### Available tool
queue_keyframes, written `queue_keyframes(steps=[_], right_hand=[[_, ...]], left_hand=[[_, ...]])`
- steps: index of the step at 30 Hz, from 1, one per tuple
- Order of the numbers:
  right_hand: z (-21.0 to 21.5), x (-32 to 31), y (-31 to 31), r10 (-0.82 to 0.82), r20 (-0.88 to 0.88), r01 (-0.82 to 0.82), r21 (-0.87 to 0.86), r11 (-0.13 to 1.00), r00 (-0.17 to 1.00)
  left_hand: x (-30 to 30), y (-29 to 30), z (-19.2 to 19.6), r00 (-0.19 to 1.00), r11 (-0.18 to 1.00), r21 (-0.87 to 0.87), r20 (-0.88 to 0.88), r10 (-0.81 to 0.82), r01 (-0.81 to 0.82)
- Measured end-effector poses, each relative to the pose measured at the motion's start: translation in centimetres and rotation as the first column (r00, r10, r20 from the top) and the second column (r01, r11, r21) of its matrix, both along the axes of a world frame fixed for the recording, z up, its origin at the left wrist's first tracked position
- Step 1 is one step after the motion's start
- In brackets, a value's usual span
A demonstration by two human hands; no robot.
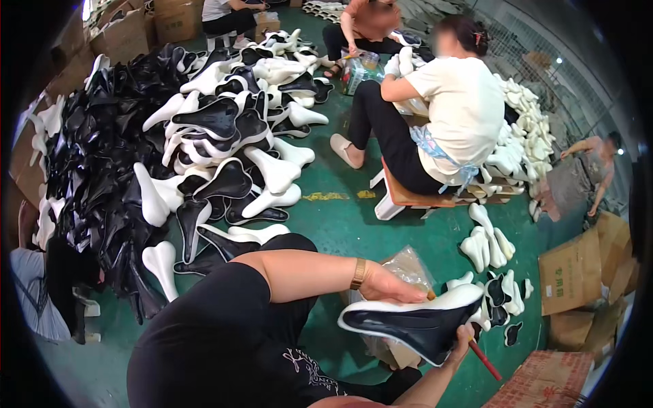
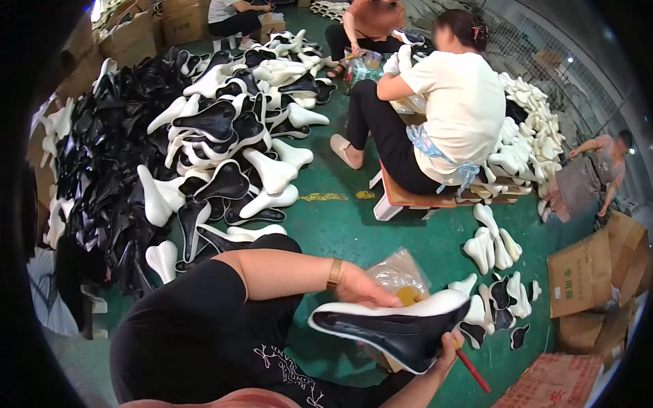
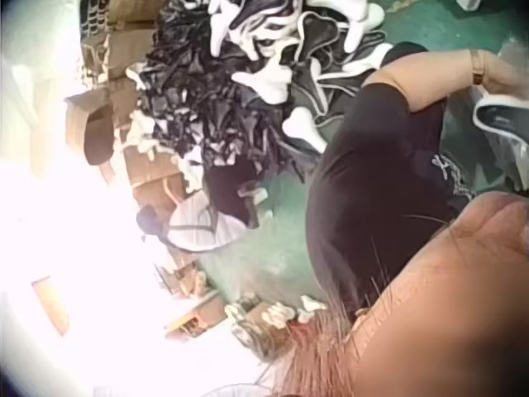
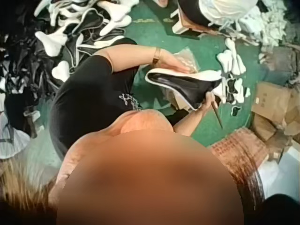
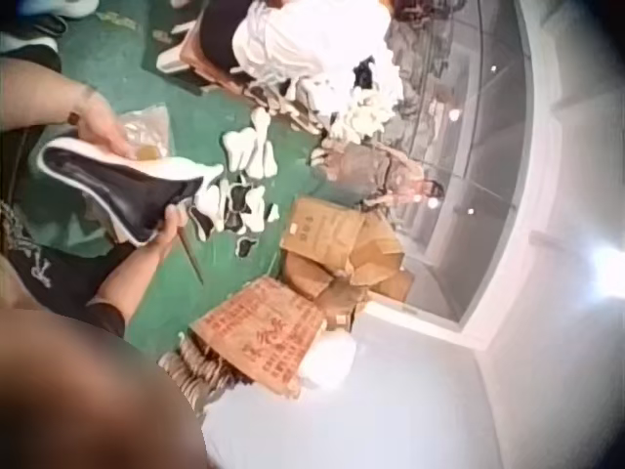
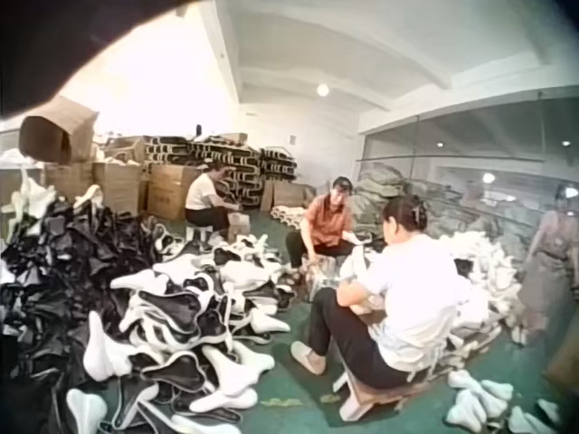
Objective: Apply adhesive or paint to the underside edges of bicycle seats using a brush.
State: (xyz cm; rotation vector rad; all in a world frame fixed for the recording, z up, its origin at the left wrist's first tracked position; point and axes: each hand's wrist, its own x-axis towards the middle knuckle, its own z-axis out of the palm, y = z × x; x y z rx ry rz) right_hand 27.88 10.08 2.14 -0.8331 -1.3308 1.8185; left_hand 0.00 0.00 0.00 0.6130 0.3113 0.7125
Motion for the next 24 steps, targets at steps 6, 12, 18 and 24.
queue_keyframes(steps=[6,12,18,24], right_hand=[[-1.5,-1.2,1.7,-0.152,0.116,0.102,0.352,0.93,0.982],[-2.2,2.0,2.7,-0.343,-0.124,0.362,0.193,0.912,0.931],[-1.7,1.6,1.7,-0.234,0.314,0.112,0.362,0.925,0.92],[-4.2,-1.1,1.3,-0.271,0.565,0.016,0.414,0.91,0.779]], left_hand=[[1.0,-1.8,1.6,0.979,0.986,0.128,-0.155,0.13,-0.11],[-2.7,-2.8,2.7,0.657,0.687,0.326,-0.216,0.723,-0.649],[-5.3,-3.9,4.1,0.794,0.807,-0.222,-0.443,0.416,-0.547],[-5.0,-3.8,3.1,0.898,0.808,-0.435,-0.368,0.242,-0.397]])
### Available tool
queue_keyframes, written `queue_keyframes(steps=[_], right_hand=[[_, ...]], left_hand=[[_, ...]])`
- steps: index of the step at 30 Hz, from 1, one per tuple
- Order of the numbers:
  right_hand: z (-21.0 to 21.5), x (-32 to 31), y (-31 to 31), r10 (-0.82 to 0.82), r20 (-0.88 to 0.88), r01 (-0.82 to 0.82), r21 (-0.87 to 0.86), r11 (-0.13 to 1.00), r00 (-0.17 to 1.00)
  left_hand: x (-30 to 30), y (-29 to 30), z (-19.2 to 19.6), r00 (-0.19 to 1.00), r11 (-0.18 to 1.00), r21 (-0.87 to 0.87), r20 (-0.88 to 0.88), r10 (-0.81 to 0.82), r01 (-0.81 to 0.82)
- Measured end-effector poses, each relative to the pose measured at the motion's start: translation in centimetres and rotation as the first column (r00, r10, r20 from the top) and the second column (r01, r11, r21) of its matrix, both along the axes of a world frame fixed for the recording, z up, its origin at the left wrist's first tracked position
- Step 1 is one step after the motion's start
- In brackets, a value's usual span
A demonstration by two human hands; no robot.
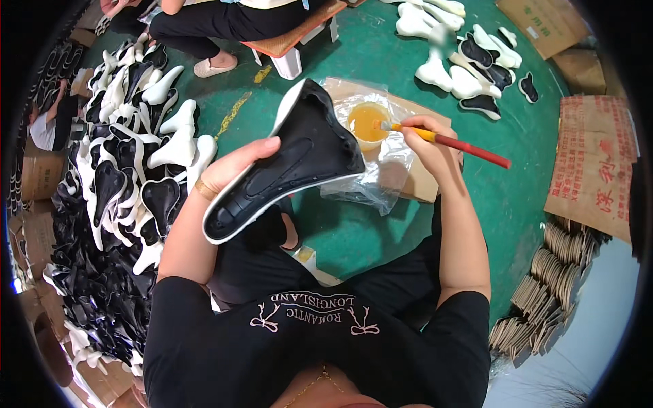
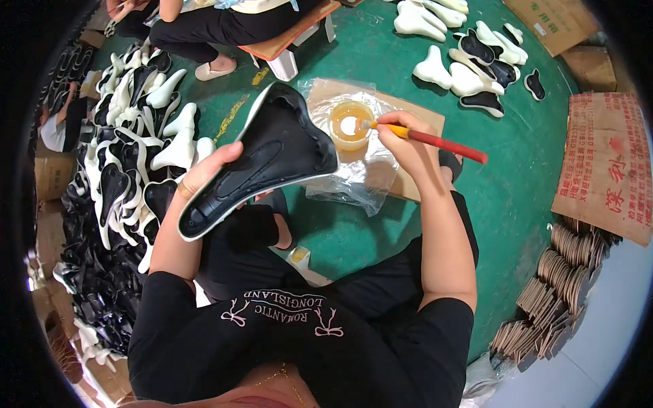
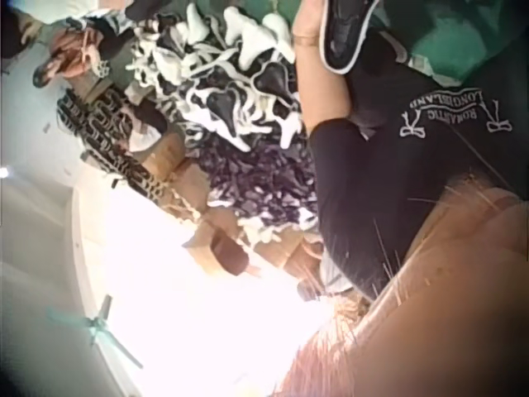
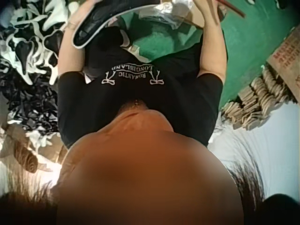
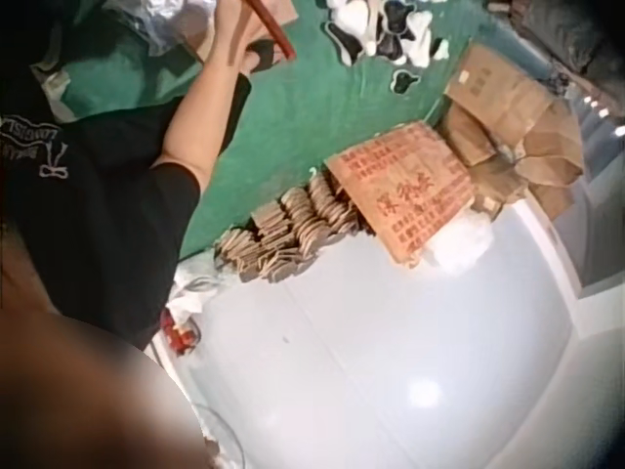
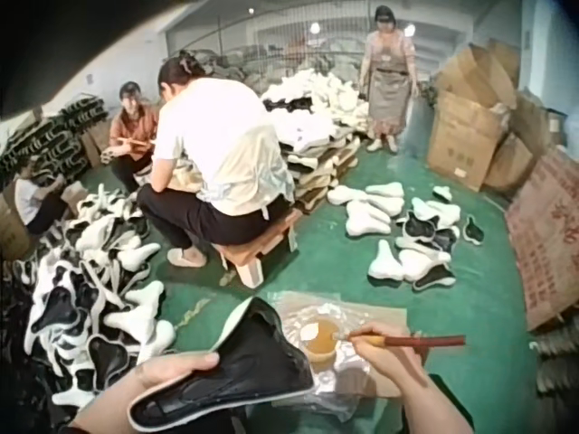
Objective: Apply adhesive or paint to the underside edges of bicycle seats using a brush.
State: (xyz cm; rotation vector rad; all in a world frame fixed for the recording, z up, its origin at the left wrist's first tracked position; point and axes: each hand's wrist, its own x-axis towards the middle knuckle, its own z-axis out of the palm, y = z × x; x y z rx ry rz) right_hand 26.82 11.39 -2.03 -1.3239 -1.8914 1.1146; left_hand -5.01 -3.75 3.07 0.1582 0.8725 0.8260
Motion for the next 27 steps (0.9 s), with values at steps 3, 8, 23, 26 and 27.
queue_keyframes(steps=[3,8,23,26,27], right_hand=[[-1.6,-1.3,0.7,0.06,-0.03,-0.06,-0.006,0.998,0.998],[-0.2,-0.7,1.9,-0.022,-0.204,0.013,-0.046,0.999,0.979],[2.5,-0.3,1.0,0.023,-0.493,-0.046,-0.035,0.998,0.87],[2.9,-0.2,1.2,0.132,-0.412,-0.112,0.073,0.991,0.901],[2.9,-0.1,1.3,0.163,-0.358,-0.142,0.084,0.986,0.919]], left_hand=[[1.0,1.1,-0.9,0.984,0.989,0.091,-0.148,-0.1,0.114],[1.8,2.6,-1.4,0.982,0.984,0.102,-0.137,-0.131,0.146],[3.0,2.6,-1.0,0.99,0.991,0.051,-0.063,-0.122,0.126],[2.7,2.7,-1.0,0.987,0.984,0.075,-0.043,-0.157,0.16],[2.7,2.6,-1.0,0.988,0.986,0.07,-0.041,-0.148,0.151]])
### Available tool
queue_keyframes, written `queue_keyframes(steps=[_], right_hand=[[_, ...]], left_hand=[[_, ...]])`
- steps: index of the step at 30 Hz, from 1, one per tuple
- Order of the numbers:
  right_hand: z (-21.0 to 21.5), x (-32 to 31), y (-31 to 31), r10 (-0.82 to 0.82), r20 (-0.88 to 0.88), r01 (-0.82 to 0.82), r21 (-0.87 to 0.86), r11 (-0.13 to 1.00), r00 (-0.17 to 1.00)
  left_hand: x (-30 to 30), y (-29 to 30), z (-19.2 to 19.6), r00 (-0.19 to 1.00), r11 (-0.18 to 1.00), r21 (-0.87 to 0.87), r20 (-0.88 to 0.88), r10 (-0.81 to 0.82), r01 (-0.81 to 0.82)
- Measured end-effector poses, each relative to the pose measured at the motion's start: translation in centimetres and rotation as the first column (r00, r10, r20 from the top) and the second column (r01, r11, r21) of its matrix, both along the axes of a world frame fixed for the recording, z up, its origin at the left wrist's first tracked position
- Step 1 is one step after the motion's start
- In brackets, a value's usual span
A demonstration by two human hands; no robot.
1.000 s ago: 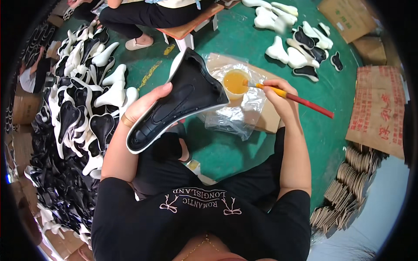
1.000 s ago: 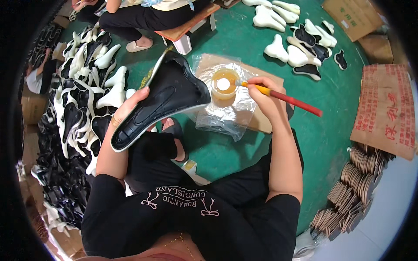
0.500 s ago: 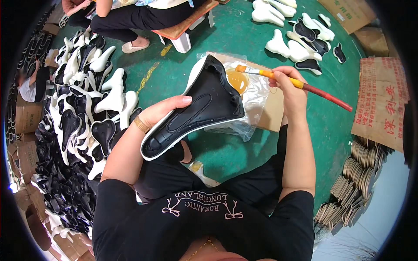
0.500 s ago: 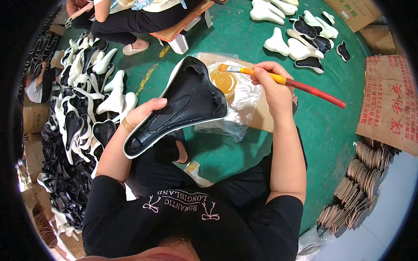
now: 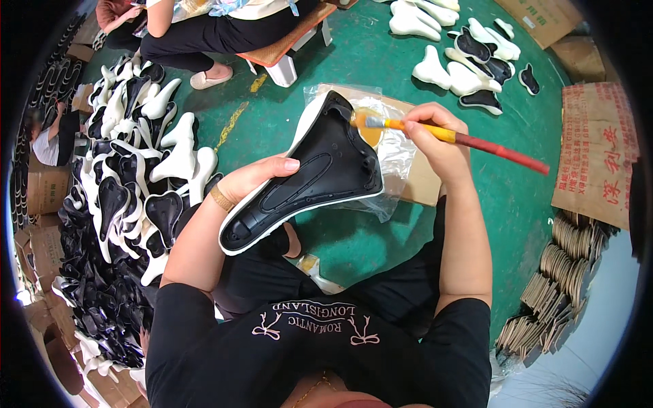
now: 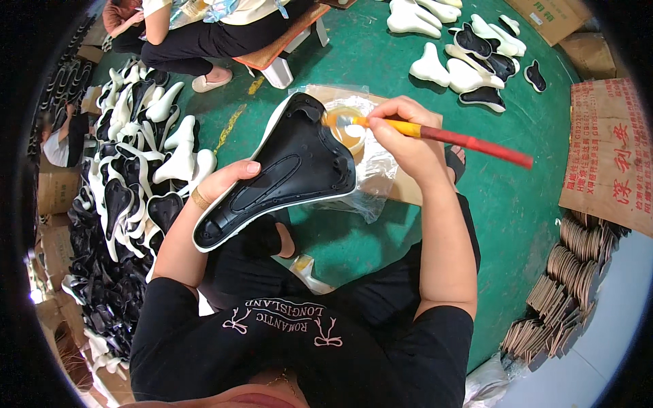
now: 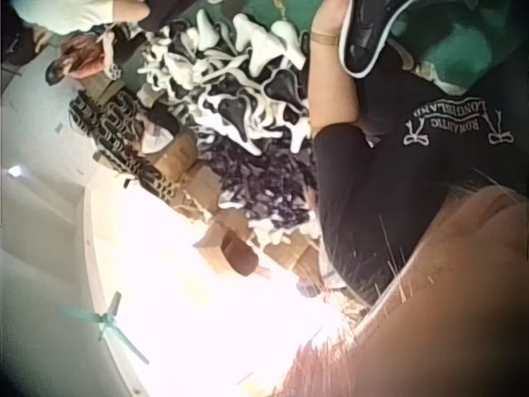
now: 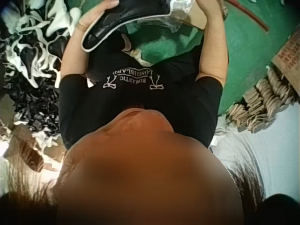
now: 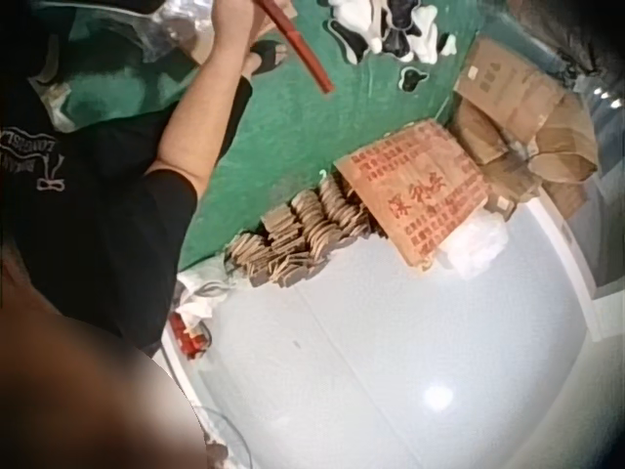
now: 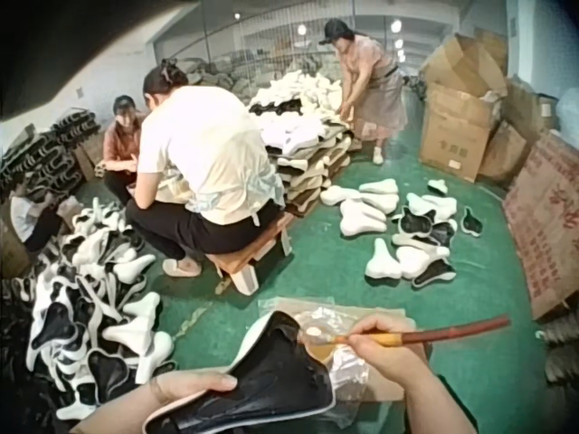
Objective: Apply adhesive or paint to the underside edges of bicycle seats using a brush.
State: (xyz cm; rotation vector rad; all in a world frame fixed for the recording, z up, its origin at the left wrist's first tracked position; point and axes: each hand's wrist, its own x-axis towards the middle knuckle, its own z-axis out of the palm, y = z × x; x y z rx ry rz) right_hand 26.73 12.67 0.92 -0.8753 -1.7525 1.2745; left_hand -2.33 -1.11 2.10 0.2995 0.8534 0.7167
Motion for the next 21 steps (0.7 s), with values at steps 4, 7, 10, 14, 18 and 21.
queue_keyframes(steps=[4,7,10,14,18,21], right_hand=[[0.5,0.9,0.4,0.006,0.127,-0.01,0.029,1.0,0.992],[0.8,1.1,0.4,0.042,0.162,-0.057,0.094,0.994,0.986],[0.9,1.0,0.2,-0.019,0.179,0.001,0.099,0.995,0.984],[1.2,1.0,0.1,0.02,0.221,-0.055,0.153,0.987,0.975],[1.3,1.3,-0.1,0.001,0.238,-0.012,0.044,0.999,0.971],[1.1,1.1,-0.3,-0.005,0.251,0.023,-0.067,0.997,0.968]], left_hand=[[-0.5,0.1,0.3,0.994,0.997,0.079,-0.108,0.015,-0.006],[-0.6,0.0,0.5,0.983,0.992,0.111,-0.169,0.074,-0.056],[-0.5,0.0,0.6,0.971,0.979,0.202,-0.226,0.075,-0.028],[-0.7,0.2,0.9,0.989,0.958,0.277,-0.145,-0.039,0.078],[-0.3,0.2,0.7,0.96,0.863,0.492,-0.277,0.034,0.112],[-0.1,0.6,0.2,0.904,0.781,0.586,-0.423,0.068,0.216]])
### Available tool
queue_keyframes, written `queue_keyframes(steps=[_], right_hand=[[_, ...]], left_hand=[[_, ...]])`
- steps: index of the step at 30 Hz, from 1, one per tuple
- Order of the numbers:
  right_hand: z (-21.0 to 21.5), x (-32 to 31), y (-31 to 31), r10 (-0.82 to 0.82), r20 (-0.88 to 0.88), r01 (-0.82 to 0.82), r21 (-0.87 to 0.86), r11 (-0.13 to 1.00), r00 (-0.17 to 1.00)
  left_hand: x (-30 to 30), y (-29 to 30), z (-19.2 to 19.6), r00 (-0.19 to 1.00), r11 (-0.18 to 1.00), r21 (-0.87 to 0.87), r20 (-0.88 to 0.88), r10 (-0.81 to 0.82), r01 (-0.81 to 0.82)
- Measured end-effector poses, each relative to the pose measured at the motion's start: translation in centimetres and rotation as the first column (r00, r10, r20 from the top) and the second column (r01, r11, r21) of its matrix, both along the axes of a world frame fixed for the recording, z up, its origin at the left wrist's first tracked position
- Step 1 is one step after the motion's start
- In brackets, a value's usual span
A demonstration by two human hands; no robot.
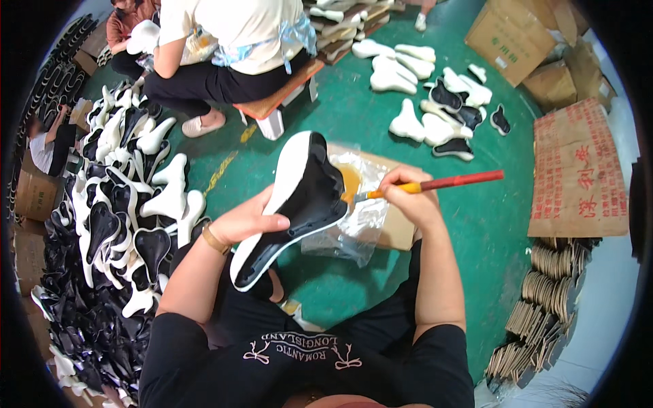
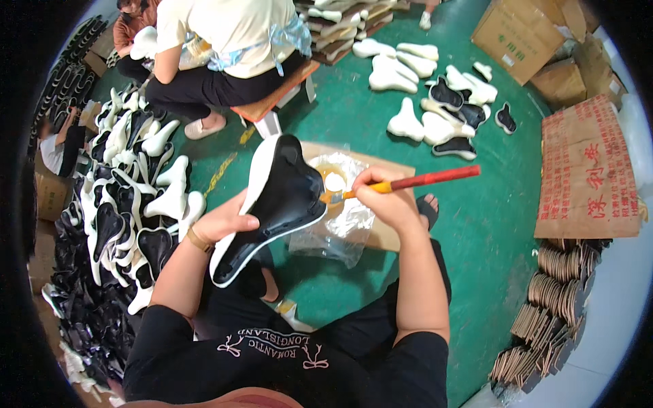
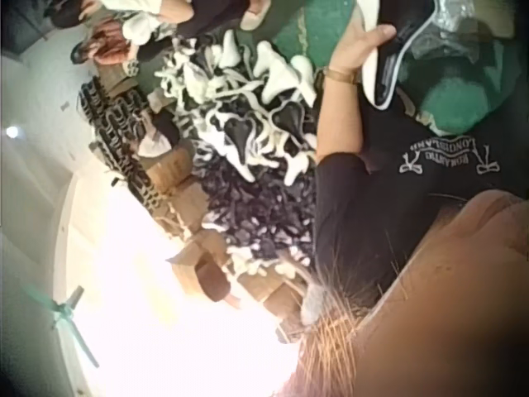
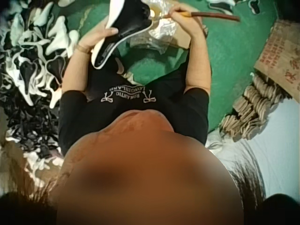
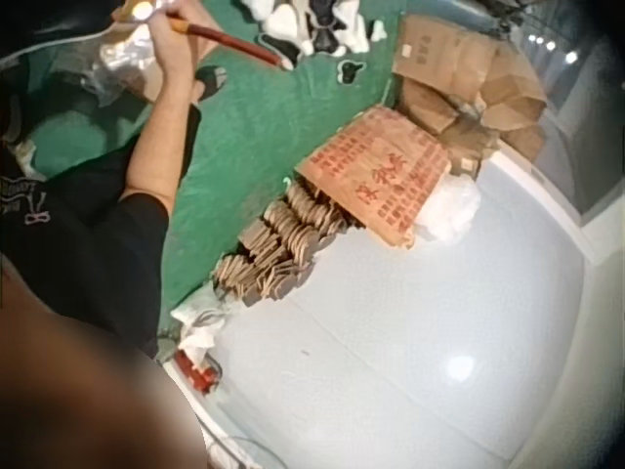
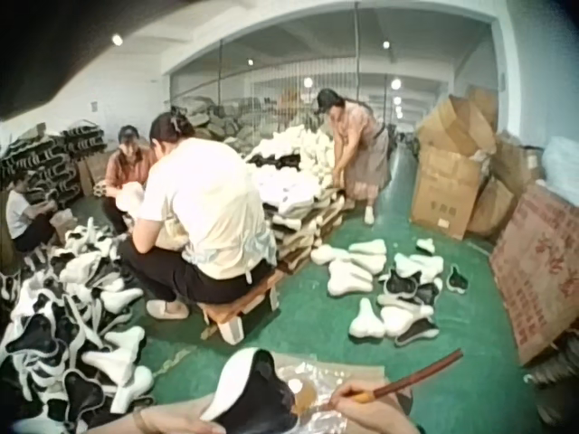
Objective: Apply adhesive or paint to the underside edges of bicycle seats using a brush.
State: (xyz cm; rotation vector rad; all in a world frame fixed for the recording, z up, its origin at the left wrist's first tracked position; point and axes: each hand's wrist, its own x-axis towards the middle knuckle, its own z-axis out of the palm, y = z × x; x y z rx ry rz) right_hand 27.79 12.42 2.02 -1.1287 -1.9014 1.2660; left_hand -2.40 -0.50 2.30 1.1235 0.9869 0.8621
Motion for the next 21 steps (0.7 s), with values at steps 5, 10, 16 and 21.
queue_keyframes(steps=[5,10,16,21], right_hand=[[-0.7,-0.6,0.2,-0.067,0.055,0.069,-0.028,0.997,0.996],[-1.9,-0.3,1.1,-0.16,-0.271,0.143,-0.081,0.986,0.949],[-3.7,-0.6,1.4,-0.126,-0.137,0.125,-0.012,0.992,0.983],[-3.8,-0.6,1.0,-0.141,-0.172,0.131,-0.068,0.989,0.975]], left_hand=[[-0.4,0.2,-0.4,0.965,0.991,0.134,-0.262,0.025,0.011],[-0.5,0.1,-0.5,0.972,0.984,0.118,-0.179,0.152,-0.132],[-1.1,-0.1,-0.6,0.949,0.948,-0.045,0.001,0.316,-0.316],[-1.0,-0.4,-0.6,0.93,0.932,-0.064,0.068,0.361,-0.357]])
